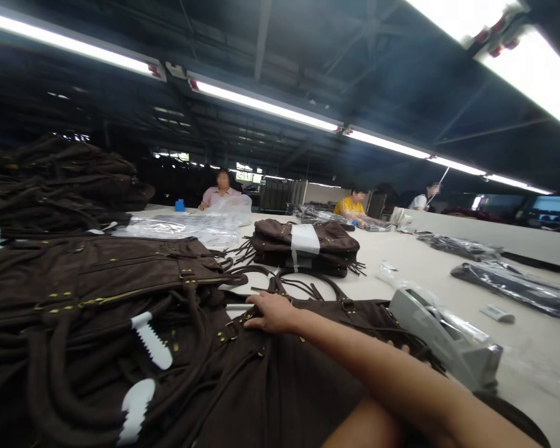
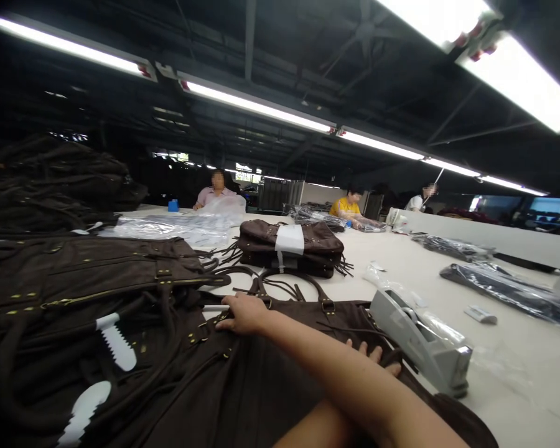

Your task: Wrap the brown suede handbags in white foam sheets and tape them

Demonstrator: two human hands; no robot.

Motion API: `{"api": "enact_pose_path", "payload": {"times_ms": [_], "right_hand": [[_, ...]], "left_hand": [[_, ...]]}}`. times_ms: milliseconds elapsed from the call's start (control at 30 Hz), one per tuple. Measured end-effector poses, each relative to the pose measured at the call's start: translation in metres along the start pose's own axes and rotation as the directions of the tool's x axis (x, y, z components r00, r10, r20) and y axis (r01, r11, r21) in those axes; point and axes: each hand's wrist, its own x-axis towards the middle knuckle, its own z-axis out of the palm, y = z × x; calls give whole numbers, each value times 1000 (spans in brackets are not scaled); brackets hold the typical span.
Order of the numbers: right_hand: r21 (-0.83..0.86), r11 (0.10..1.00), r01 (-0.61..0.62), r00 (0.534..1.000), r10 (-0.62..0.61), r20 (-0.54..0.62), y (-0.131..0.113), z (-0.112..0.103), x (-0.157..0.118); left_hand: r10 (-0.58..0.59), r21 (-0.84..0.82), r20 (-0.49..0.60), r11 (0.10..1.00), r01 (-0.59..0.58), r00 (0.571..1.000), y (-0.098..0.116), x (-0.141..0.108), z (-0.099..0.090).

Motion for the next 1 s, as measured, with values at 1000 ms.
{"api": "enact_pose_path", "payload": {"times_ms": [1000], "right_hand": [[-43, 966, -256, 956, 260, 137, 34, -44, -29]], "left_hand": [[-102, 226, 169, 972, 62, 980, 5, 6, -26]]}}
